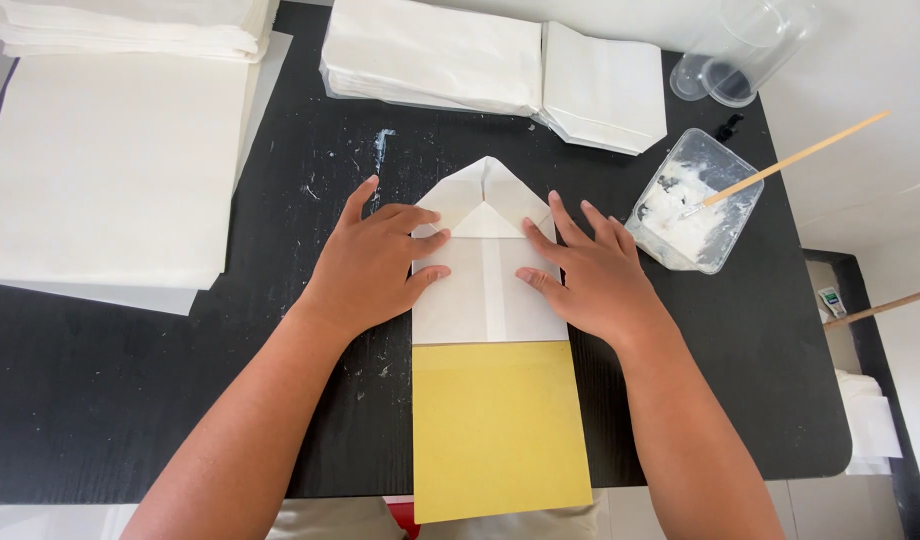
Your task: Manually assembling a paper bag by applying glue to flaps with a brush and folding them.
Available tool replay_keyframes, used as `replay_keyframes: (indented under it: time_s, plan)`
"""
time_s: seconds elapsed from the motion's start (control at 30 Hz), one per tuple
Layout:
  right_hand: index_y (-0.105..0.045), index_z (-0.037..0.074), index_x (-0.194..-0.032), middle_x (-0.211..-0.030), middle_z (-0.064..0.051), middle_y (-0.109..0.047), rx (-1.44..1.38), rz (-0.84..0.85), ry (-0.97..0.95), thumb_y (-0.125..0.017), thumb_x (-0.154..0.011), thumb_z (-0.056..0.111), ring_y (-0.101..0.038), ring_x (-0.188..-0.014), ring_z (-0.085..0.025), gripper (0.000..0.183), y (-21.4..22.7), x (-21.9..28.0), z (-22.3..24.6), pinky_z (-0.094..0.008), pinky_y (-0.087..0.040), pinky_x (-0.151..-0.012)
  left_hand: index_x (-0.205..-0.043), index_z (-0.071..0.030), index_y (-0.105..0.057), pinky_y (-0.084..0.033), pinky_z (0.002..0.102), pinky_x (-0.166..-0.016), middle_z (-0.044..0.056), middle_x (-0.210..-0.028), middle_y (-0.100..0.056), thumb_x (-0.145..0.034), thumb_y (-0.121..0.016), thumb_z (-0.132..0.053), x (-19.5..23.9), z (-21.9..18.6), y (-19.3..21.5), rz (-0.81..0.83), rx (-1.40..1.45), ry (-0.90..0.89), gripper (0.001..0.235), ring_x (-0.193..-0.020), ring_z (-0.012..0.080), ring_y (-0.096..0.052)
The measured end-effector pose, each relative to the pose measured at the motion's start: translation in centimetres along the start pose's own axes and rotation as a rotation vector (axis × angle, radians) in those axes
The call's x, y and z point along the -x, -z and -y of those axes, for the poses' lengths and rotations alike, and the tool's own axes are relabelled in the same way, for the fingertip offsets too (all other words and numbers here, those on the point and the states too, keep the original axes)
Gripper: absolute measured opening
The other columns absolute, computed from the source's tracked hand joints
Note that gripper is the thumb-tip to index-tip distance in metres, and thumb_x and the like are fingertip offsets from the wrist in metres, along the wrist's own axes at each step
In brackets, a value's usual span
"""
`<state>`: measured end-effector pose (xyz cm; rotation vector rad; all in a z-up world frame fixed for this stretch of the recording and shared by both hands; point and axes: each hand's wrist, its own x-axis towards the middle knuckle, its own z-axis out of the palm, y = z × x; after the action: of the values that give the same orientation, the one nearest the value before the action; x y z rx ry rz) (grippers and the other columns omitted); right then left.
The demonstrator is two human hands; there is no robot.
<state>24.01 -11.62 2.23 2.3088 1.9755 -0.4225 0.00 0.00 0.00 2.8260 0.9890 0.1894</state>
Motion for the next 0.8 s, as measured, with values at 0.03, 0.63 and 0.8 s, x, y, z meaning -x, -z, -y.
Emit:
replay_keyframes:
  time_s: [0.03, 0.63, 0.8]
  plan:
    - [-0.05, 0.029, -0.153, -0.172, -0.007, -0.023, 0.001, -0.001, 0.002, -0.044, -0.102, 0.055, -0.02, -0.156, -0.04, 0.058, 0.3, 0.0, 0.6, -0.059, -0.009, -0.123, -0.125, -0.028, -0.071, -0.004, 0.048, -0.128, -0.005, -0.134, -0.065, -0.093, -0.06, -0.048, 0.0, -0.2, 0.1, -0.002, 0.0, 0.002, 0.039, -0.134, 0.0161, -0.054]
    - [-0.059, 0.023, -0.147, -0.161, -0.006, -0.046, 0.024, -0.11, 0.062, -0.047, -0.099, 0.064, -0.027, -0.154, -0.037, 0.065, -0.8, -0.4, 3.7, -0.062, -0.015, -0.12, -0.133, -0.026, -0.068, -0.001, 0.059, -0.113, 0.009, -0.127, -0.066, -0.098, -0.046, -0.065, -0.1, -3.4, -2.0, -0.121, -0.052, 0.104, 0.057, -0.133, 0.0258, -0.049]
    - [-0.062, 0.027, -0.144, -0.159, -0.008, -0.047, 0.034, -0.085, -0.001, -0.049, -0.098, 0.061, -0.026, -0.155, -0.038, 0.059, 0.1, 0.1, 3.6, -0.064, -0.015, -0.119, -0.135, -0.028, -0.067, 0.001, 0.061, -0.113, 0.014, -0.134, -0.058, -0.101, -0.033, -0.065, -0.2, -3.7, -0.7, 0.021, -0.062, 0.089, 0.06, -0.138, 0.0295, -0.042]
